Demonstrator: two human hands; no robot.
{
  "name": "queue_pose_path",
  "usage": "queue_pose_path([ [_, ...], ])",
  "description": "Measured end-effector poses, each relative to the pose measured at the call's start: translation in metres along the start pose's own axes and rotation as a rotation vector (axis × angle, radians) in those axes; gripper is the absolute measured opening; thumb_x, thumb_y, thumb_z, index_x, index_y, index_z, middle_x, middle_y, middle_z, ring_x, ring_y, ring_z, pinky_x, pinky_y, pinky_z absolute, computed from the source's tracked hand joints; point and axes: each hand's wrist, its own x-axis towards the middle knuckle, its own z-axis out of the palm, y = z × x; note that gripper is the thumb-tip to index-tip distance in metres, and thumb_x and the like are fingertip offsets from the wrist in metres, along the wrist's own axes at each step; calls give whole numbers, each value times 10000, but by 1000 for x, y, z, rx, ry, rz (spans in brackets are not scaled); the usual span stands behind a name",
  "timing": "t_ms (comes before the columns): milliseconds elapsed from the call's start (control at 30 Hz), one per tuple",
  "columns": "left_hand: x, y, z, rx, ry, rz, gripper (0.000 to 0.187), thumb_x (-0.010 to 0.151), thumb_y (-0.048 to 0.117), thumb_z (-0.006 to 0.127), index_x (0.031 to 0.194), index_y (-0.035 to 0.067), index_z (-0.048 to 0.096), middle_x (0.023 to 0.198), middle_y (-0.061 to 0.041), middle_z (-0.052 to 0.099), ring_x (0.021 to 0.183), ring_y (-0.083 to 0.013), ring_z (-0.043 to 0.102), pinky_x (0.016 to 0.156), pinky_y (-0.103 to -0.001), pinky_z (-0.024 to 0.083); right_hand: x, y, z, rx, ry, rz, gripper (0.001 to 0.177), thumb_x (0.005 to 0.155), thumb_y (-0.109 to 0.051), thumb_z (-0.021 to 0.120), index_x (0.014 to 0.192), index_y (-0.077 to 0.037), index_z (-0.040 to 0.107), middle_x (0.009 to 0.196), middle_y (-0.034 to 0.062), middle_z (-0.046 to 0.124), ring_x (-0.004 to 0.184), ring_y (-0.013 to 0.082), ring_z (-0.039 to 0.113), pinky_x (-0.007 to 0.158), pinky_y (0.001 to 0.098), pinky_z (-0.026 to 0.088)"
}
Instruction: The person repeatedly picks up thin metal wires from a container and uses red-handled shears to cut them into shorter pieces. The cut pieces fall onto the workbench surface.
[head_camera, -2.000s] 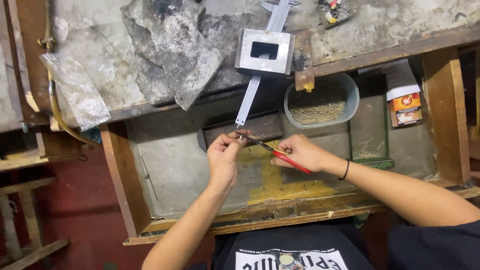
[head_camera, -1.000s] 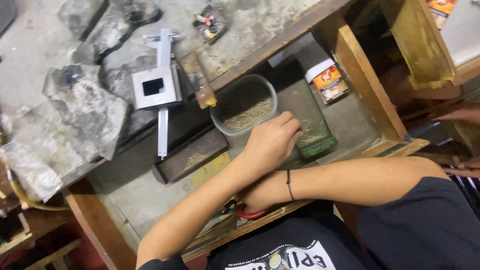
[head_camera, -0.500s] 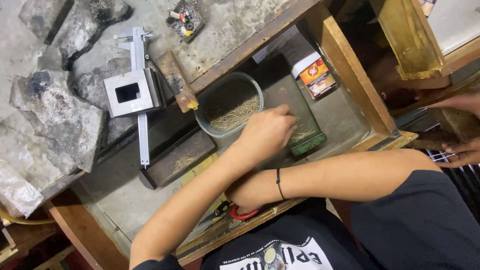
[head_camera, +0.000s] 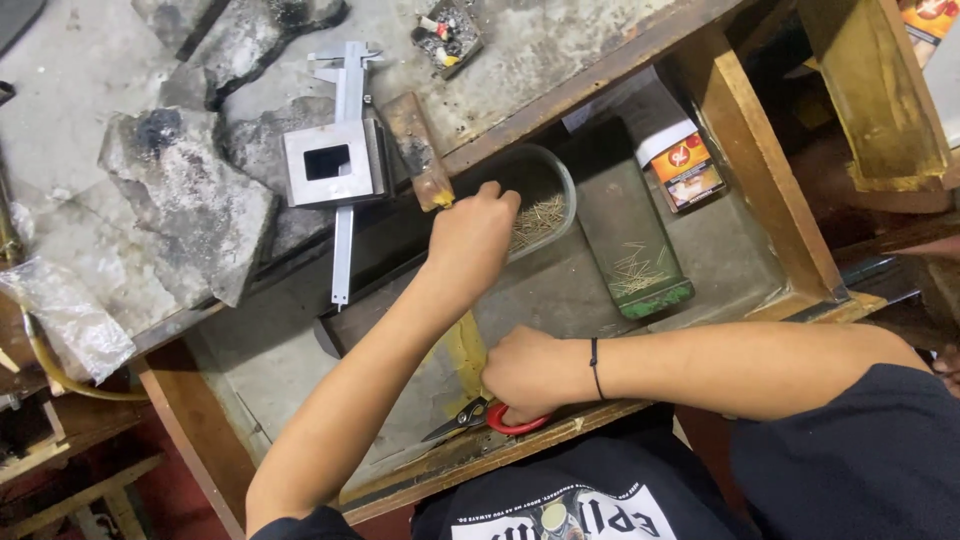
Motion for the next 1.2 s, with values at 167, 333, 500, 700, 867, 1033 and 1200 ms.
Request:
queue_pose_path([
  [167,9,-10,48,199,95,3,240,772,-23,733,971,111,725,856,-70,675,651,-292,729,499,-470,594,-3,-2,-8,0,-21,-2,427,821,-436,720,913,-21,771,818,171,744,782,361,755,633,486,613],
  [333,19,-22,62,152,53,27,213,807,-35,699,965,102,738,841,-59,699,680,-289,733,532,-479,603,-7,-3,-19,29,-55,-7,435,838,-420,701,920,3,761,843,195,749,819,388,755,688,502,612],
  [500,14,-20,40,75,-34,-17,265,862,19,640,1083,136,726,856,-68,729,720,-289,747,556,-466,610,-6,-3,-21,25,-71,13,414,846,-414,691,907,-12,767,836,183,753,822,362,760,702,473,613],
  [700,5,-9,0,-124,-14,-103,156,938,170,627,1087,193,665,899,-40,731,876,-273,758,706,-469,629,-4,-3,-16,8,-64,10,432,838,-427,707,910,-5,766,835,187,748,816,369,759,695,468,613],
  [867,4,-11,8,-257,-34,-126,284,948,96,593,1218,126,675,1023,-91,742,972,-312,745,800,-508,608,-7,-6,-22,6,-75,19,426,846,-416,706,922,-2,771,853,192,753,833,372,760,707,475,612],
  [1033,6,-12,12,-298,-51,-134,215,978,159,571,1134,176,718,985,-54,725,939,-289,740,789,-455,607,-5,-3,-16,9,-54,6,429,833,-409,717,920,9,766,850,207,748,830,388,756,705,485,614],
  [1200,3,0,-3,-332,-38,-181,209,976,284,591,1109,191,722,1031,-86,695,980,-342,722,834,-509,591,-7,-5,-19,-8,-53,25,438,828,-424,719,936,-3,768,855,191,752,836,373,759,710,482,617],
])
